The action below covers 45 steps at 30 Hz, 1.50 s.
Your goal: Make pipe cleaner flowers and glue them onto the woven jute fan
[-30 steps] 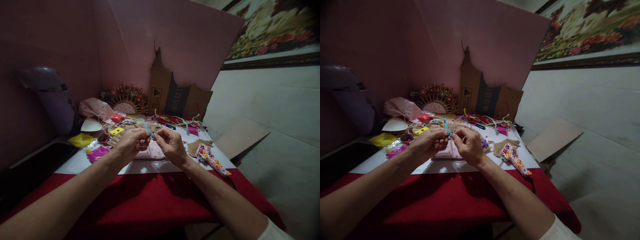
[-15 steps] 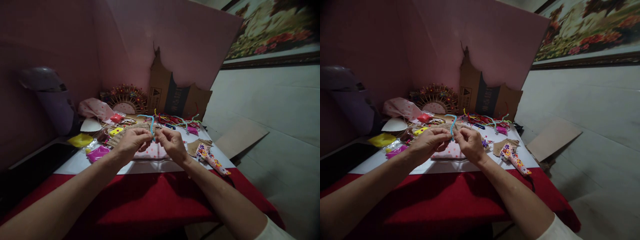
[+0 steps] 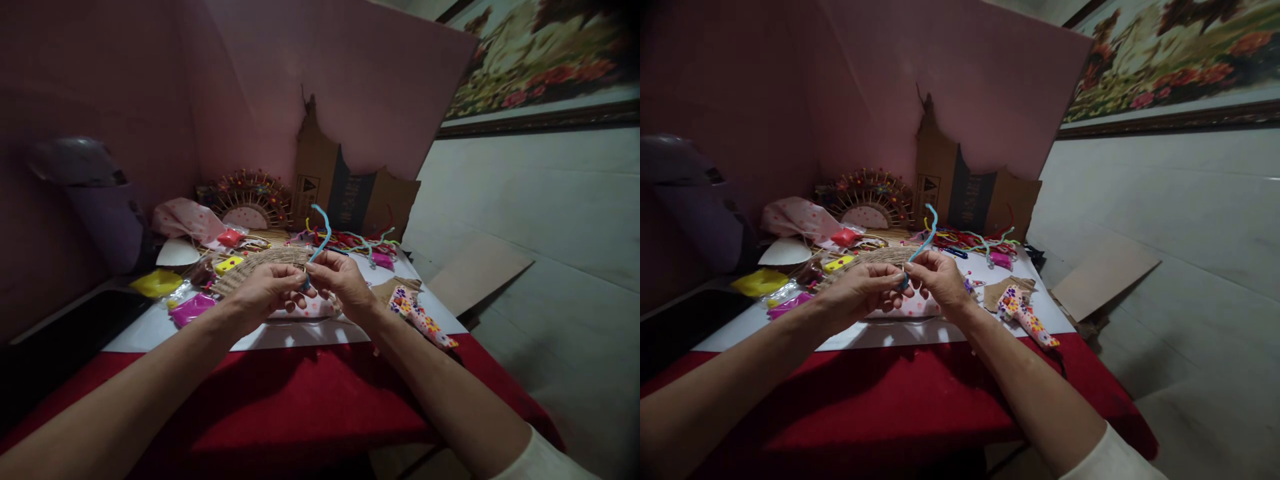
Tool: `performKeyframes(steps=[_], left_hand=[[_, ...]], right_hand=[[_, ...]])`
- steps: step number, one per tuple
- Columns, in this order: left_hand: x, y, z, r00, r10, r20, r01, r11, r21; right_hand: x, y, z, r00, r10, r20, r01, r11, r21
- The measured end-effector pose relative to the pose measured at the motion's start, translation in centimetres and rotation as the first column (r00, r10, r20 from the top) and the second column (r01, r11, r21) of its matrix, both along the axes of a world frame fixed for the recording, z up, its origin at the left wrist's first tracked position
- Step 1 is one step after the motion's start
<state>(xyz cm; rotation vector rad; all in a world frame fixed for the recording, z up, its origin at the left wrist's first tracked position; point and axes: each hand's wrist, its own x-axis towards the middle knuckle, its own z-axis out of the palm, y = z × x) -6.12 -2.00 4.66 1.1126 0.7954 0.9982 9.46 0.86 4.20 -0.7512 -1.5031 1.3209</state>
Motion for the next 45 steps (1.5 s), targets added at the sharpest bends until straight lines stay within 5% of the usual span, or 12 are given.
performKeyframes(steps=[15, 45], left_hand=[[0.21, 0.2, -0.14, 0.973, 0.203, 0.112, -0.188, 0.973, -0.132], [0.47, 0.19, -0.08, 0.961, 0.257, 0.104, -0.252, 0.966, -0.056]], right_hand=[[0.01, 0.36, -0.37, 0.997, -0.072, 0.018, 0.071, 0.996, 0.049], [0.1, -0.05, 0.16, 0.978, -0.106, 0.178, 0.085, 0.989, 0.119]])
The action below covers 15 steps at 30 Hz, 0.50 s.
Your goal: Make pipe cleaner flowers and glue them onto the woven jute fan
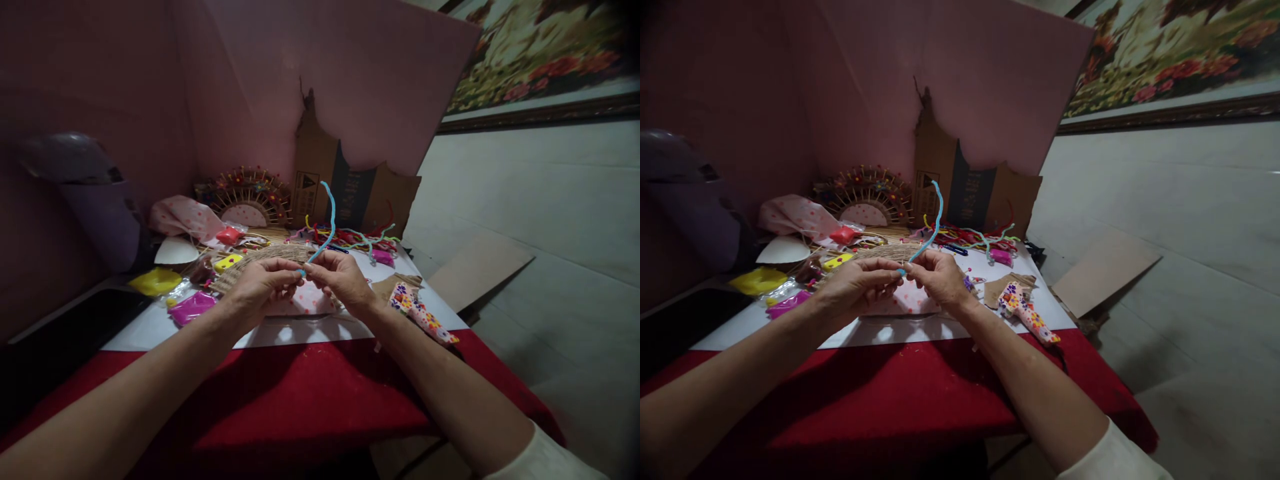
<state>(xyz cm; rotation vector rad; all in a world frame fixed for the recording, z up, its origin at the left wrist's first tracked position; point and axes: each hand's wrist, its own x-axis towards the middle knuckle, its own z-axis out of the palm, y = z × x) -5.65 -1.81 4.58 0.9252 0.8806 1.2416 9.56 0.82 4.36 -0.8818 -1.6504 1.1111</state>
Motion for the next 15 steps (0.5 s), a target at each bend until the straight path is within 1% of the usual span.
performKeyframes(steps=[5, 9, 12, 14, 15], left_hand=[[0.1, -0.1, 0.3, 0.999, 0.043, -0.01, -0.043, 0.998, -0.041], [-0.1, 0.2, 0.2, 0.997, 0.074, 0.022, -0.073, 0.996, -0.043], [-0.3, 0.5, -0.1, 0.992, 0.111, 0.055, -0.109, 0.994, -0.027], [-0.4, 0.6, -0.2, 0.988, 0.14, 0.064, -0.139, 0.99, -0.021], [-0.3, 0.6, -0.2, 0.987, 0.15, 0.064, -0.149, 0.989, -0.017]], right_hand=[[0.2, 0.3, 0.0, 0.999, 0.026, 0.034, -0.027, 1.0, 0.013], [0.1, 0.6, -0.4, 0.999, 0.013, 0.051, -0.017, 0.997, 0.08], [0.0, 0.6, -0.8, 0.994, -0.063, 0.093, 0.042, 0.976, 0.215], [0.0, 0.4, -1.0, 0.977, -0.163, 0.137, 0.107, 0.932, 0.347], [0.0, 0.3, -1.1, 0.963, -0.216, 0.159, 0.131, 0.897, 0.421]])
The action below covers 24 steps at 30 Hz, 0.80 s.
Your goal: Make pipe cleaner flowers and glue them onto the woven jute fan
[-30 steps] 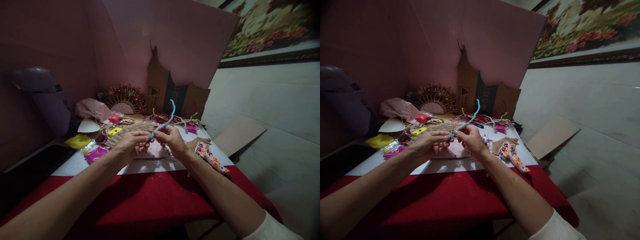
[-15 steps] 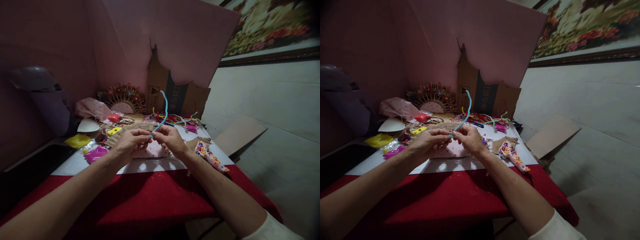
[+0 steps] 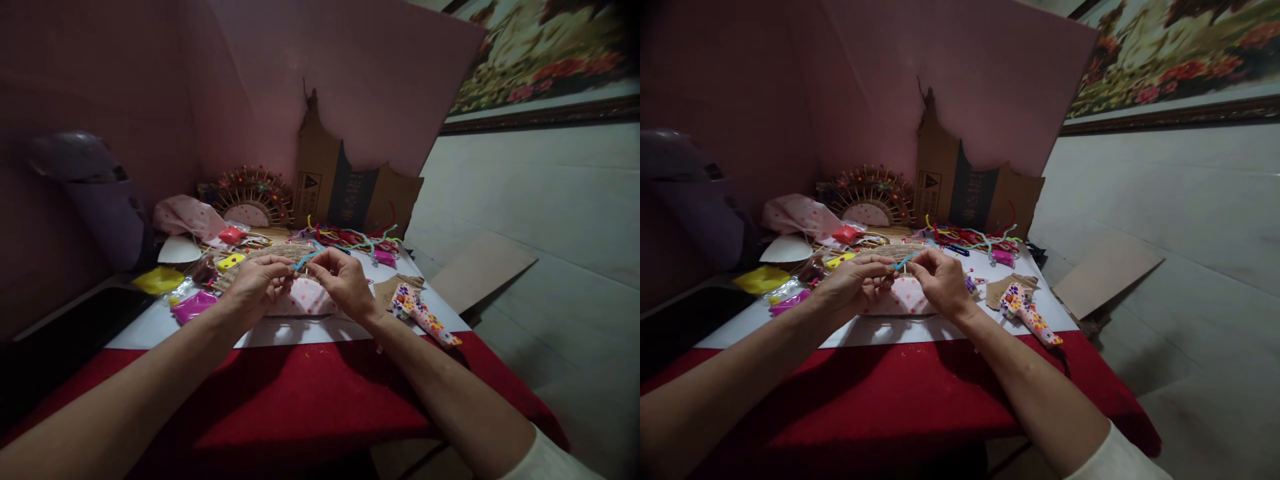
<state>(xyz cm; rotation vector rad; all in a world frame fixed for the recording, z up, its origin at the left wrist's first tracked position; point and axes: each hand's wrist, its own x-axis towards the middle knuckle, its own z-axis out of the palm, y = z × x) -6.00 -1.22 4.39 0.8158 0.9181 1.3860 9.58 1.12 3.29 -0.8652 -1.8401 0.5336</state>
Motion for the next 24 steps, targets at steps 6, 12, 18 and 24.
performKeyframes(steps=[6, 12, 18, 24], left_hand=[[0.27, -0.64, 0.61, 0.999, -0.039, -0.018, 0.039, 0.999, 0.004], [0.16, -0.61, 0.44, 0.995, -0.102, 0.003, 0.101, 0.994, 0.05], [0.16, -0.5, 0.11, 0.989, -0.144, -0.037, 0.147, 0.982, 0.118], [0.32, -0.8, 0.22, 0.986, -0.152, -0.074, 0.164, 0.967, 0.197]], right_hand=[[0.35, -0.63, 0.35, 0.954, -0.177, 0.241, 0.063, 0.907, 0.417], [0.76, -0.65, 0.83, 0.86, -0.343, 0.378, 0.076, 0.818, 0.57], [0.65, -0.41, 0.37, 0.886, -0.307, 0.349, 0.06, 0.82, 0.569], [0.27, -0.48, 0.0, 0.965, -0.105, 0.241, -0.018, 0.888, 0.459]])
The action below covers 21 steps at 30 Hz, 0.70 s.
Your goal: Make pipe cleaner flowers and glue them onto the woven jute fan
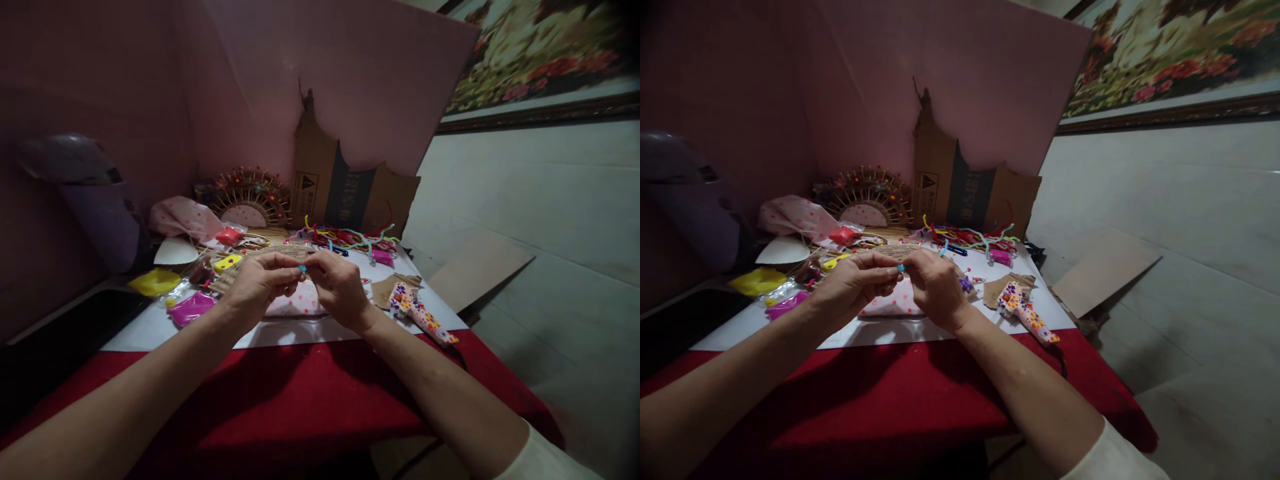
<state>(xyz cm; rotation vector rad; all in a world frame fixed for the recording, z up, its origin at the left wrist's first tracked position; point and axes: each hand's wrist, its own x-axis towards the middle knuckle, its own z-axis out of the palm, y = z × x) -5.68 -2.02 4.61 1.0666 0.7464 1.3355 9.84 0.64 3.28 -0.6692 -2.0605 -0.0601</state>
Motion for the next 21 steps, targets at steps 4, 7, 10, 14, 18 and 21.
performKeyframes(steps=[4, 7, 10, 14, 18, 21], left_hand=[[0.0, 0.01, 0.0, 0.999, 0.022, -0.03, -0.021, 1.0, 0.009], [-0.02, 0.03, 0.05, 0.998, 0.027, -0.049, -0.025, 0.999, 0.034], [-0.06, 0.04, 0.1, 0.998, 0.034, -0.057, -0.031, 0.999, 0.043], [-0.11, 0.01, 0.14, 0.997, 0.044, -0.063, -0.041, 0.998, 0.048], [-0.07, -0.06, 0.3, 0.997, 0.043, -0.068, -0.039, 0.997, 0.059], [-0.03, -0.13, 0.52, 0.993, 0.053, -0.107, -0.043, 0.995, 0.093]], right_hand=[[-0.1, -0.09, -0.02, 0.996, 0.046, -0.079, -0.055, 0.991, -0.124], [0.02, 0.15, -0.14, 0.991, 0.086, -0.106, -0.106, 0.976, -0.192], [0.11, 0.35, -0.2, 0.98, 0.127, -0.154, -0.161, 0.959, -0.231], [0.1, 0.11, 0.11, 0.966, 0.181, -0.185, -0.227, 0.937, -0.266], [0.01, -0.27, 0.45, 0.962, 0.186, -0.199, -0.244, 0.915, -0.322], [-0.19, -0.19, 0.45, 0.935, 0.187, -0.3, -0.299, 0.871, -0.391]])
